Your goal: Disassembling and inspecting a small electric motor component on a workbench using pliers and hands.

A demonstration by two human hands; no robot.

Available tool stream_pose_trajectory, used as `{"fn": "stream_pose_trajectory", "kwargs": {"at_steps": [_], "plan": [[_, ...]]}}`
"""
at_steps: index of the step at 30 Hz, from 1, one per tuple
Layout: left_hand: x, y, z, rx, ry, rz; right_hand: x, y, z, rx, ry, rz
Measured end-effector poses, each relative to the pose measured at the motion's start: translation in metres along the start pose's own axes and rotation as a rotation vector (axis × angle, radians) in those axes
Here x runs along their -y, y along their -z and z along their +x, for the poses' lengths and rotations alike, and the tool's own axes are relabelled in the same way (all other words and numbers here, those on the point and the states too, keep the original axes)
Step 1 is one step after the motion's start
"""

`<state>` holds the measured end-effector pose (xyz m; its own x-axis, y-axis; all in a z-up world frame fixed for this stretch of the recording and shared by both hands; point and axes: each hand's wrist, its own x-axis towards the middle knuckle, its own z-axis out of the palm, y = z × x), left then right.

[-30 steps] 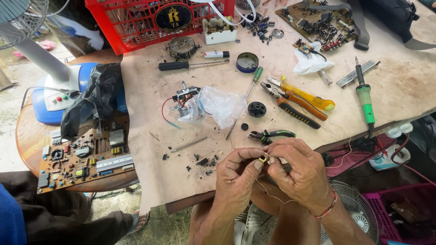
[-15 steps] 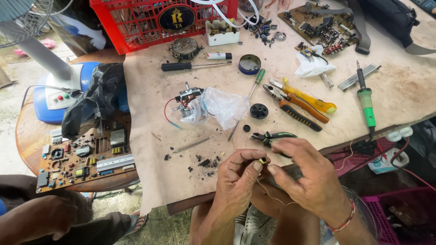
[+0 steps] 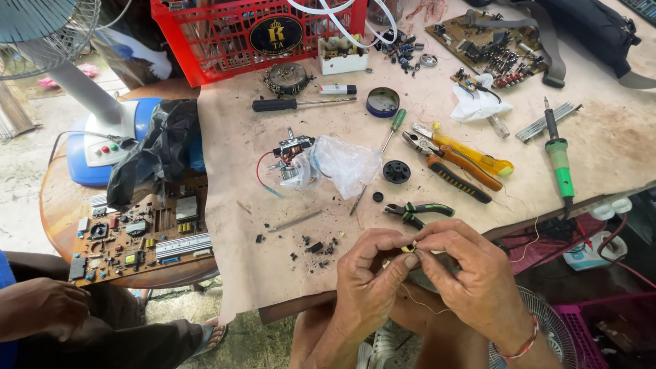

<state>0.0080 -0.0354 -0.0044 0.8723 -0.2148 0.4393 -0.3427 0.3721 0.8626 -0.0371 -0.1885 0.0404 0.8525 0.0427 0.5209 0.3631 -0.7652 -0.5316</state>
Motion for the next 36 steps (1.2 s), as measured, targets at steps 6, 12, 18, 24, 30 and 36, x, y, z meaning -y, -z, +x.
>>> {"fn": "stream_pose_trajectory", "kwargs": {"at_steps": [6,12,18,24,30,36], "plan": [[0.010,0.002,-0.002,-0.006,0.128,-0.207,-0.004,-0.011,-0.011,-0.054,-0.192,0.102],[0.002,-0.003,-0.003,-0.009,0.032,0.037,-0.007,-0.025,-0.025,-0.175,-0.338,0.224],[0.012,0.001,-0.005,0.014,-0.034,0.075,-0.004,-0.024,-0.022,-0.256,-0.366,0.317],[0.031,0.030,0.014,0.074,0.054,0.836,-0.040,0.004,0.007,-0.042,-0.145,-0.153],[0.031,0.038,0.018,0.084,0.050,1.371,-0.080,-0.012,0.061,0.093,-0.079,-0.351],[0.017,0.055,0.025,0.018,0.069,1.443,-0.087,-0.034,0.094,0.378,-0.071,-0.470]]}}
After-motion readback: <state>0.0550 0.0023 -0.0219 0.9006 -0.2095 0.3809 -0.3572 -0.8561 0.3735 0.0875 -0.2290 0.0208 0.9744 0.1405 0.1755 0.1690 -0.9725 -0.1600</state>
